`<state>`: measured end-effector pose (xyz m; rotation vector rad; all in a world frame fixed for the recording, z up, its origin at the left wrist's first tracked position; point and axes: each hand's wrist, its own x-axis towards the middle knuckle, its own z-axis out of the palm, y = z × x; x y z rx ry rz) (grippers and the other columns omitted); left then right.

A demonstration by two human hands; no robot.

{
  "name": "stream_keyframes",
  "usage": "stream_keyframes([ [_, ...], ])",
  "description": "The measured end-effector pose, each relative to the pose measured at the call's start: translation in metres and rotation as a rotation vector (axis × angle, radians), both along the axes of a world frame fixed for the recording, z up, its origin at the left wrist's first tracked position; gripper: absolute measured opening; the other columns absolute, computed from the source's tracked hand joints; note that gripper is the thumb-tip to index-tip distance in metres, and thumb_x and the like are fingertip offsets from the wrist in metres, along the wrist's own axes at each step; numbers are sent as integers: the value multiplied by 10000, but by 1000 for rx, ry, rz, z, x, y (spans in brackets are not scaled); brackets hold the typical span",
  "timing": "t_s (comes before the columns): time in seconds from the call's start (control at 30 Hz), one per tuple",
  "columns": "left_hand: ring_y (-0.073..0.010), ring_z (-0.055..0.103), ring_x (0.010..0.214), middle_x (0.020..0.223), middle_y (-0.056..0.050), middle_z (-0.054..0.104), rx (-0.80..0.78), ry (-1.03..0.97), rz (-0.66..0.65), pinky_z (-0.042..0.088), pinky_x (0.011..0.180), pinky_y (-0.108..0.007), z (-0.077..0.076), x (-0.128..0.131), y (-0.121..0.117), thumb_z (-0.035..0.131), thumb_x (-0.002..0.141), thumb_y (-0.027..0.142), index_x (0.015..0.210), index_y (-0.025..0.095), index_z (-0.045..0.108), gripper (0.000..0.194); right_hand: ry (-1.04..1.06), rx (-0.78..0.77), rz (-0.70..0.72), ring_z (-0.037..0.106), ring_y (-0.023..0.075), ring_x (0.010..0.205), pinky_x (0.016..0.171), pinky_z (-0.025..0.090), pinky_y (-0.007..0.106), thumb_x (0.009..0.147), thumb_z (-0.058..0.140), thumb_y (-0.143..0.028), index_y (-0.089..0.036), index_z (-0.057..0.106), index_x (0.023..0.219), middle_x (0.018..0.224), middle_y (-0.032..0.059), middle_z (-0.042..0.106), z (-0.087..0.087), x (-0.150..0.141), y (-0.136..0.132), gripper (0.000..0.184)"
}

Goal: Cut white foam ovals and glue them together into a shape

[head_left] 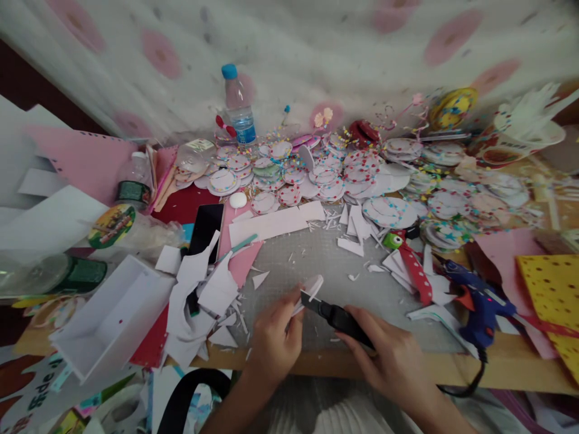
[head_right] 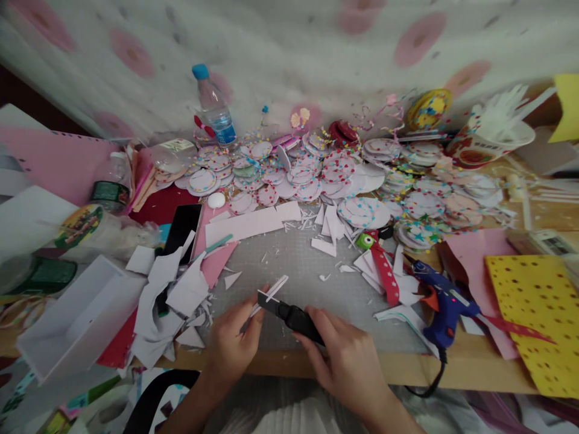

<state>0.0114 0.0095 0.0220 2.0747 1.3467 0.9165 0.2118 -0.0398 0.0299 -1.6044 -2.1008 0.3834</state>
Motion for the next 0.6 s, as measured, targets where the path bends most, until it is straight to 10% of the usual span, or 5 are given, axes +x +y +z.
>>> stream_keyframes([
  [0.17,-188,699,994,1118,-97,721,-2,-24,-2,543,863,-242,-5,-2,-2,504,899,128,1199,164,627,326,16,12,-54,723,202,678,546,529,250,949,457,-376,-175,560,1116,884,90,745,-7,4,-2,281],
  [0.33,-173,687,638,741,-43,741,-190,-109,303,539,586,-224,-9,-16,-8,554,894,309,942,136,716,241,0,-47,-467,567,187,348,351,384,249,931,450,-473,-186,603,984,504,1,613,-9,33,-3,329],
  [0.47,-176,637,619,640,-22,682,-464,-328,398,506,550,-233,-3,-14,-3,595,847,445,770,134,702,338,330,-158,-301,582,150,479,438,443,222,916,488,-415,-210,597,923,604,-10,617,-1,27,4,233],
  [0.6,-164,606,649,682,-28,676,-681,-553,218,479,563,-228,8,-8,3,626,815,498,821,134,710,374,729,-391,-274,479,116,444,382,377,208,885,528,-468,-199,596,913,558,-37,529,4,-4,17,279],
])
